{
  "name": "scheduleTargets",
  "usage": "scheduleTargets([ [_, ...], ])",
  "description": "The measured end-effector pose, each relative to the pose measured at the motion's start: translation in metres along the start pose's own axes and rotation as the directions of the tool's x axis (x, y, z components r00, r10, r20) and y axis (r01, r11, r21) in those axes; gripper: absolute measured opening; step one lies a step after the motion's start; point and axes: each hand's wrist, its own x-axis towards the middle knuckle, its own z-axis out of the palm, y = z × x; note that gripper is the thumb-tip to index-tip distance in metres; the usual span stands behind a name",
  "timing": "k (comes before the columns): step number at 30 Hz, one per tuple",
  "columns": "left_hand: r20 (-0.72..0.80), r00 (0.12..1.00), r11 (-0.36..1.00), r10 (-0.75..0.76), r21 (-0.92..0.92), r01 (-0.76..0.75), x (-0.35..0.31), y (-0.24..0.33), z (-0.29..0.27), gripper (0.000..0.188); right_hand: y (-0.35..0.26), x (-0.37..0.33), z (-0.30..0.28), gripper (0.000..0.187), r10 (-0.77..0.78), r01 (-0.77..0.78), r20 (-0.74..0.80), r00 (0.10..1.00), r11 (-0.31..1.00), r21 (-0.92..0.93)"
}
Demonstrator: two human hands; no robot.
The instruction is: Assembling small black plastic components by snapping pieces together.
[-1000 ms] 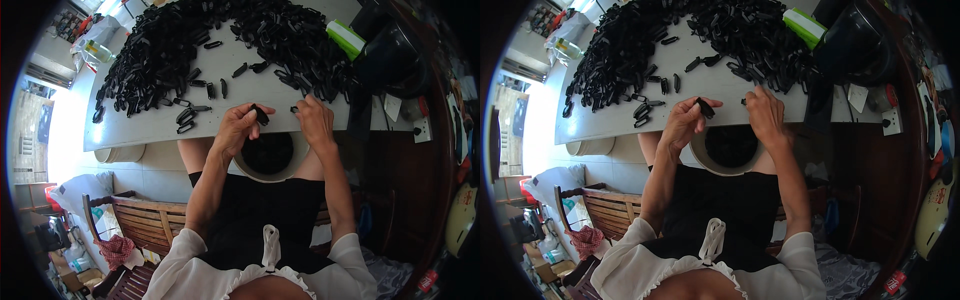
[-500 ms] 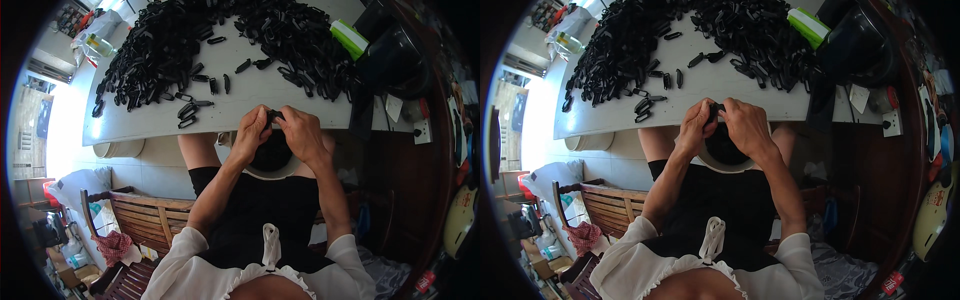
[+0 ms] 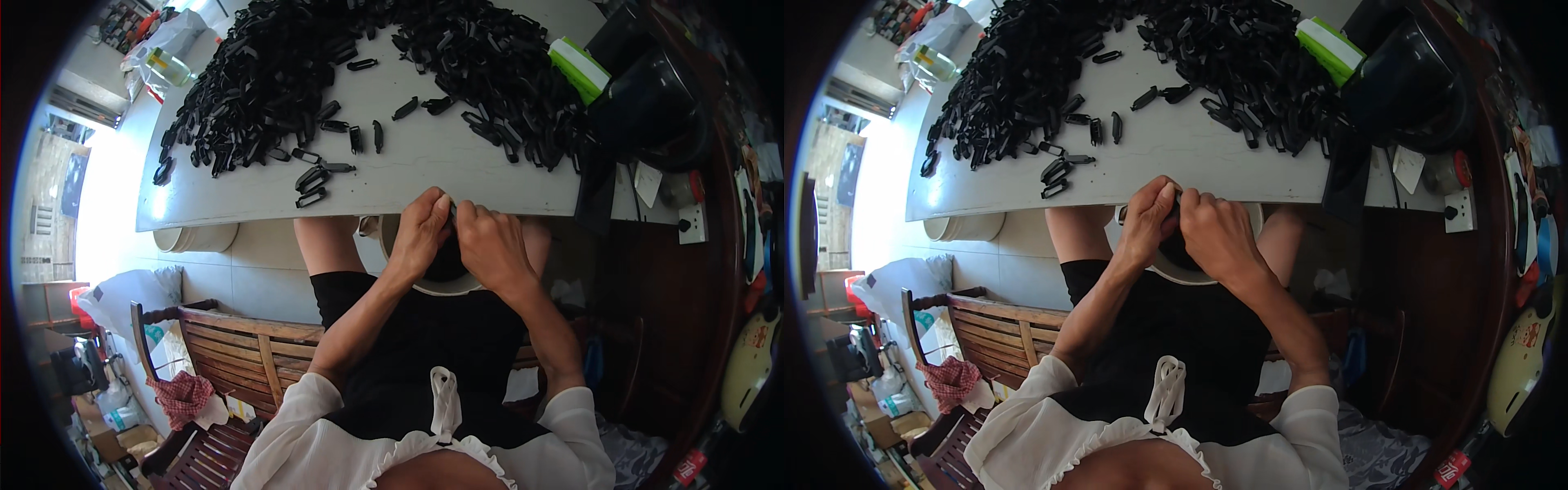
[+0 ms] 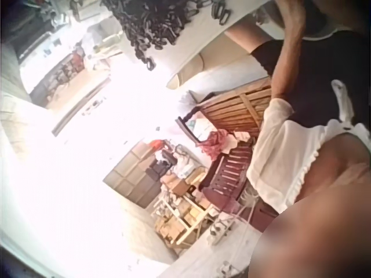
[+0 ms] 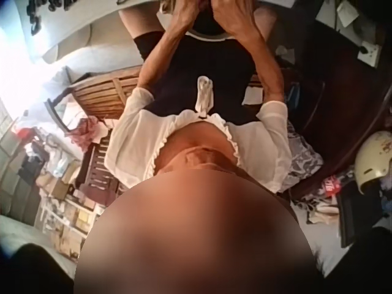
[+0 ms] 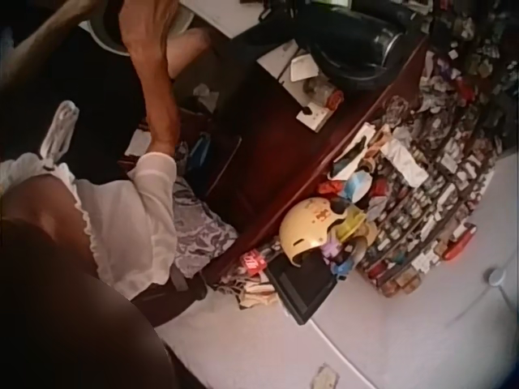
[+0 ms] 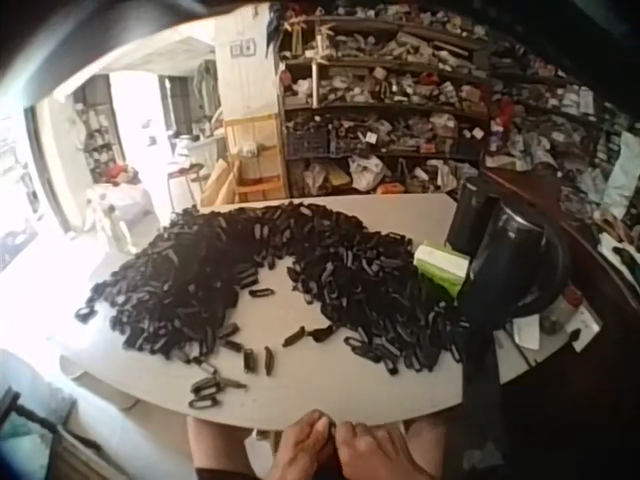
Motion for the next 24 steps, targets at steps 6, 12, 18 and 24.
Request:
scheduleTargets([
  [6,0.043,0.937,0.934,0.346,-0.116,-0.339,0.001,0.001,0.007,0.025,0.02,-0.014,0.01,0.038,0.135,-0.187,0.186,0.973,0.001,0.982],
  [12,0.045,0.963,0.964,0.265,-0.045,-0.263,0.007,0.004,-0.007,0.03,0.032,-0.017,0.03,0.027,0.087,-0.211,0.215,0.973,-0.047,0.976],
  [18,-0.096,0.718,0.118,0.69,0.993,0.02,0.053,0.04,-0.091,0.021,0.017,-0.02,0.029,0.028,0.043,-0.111,0.477,0.878,0.987,0.115],
  [24,-0.126,0.781,0.062,0.611,0.992,0.111,0.086,0.037,-0.098,0.02,-0.001,0.073,0.031,0.009,-0.163,0.21,-0.285,0.945,0.967,0.144],
])
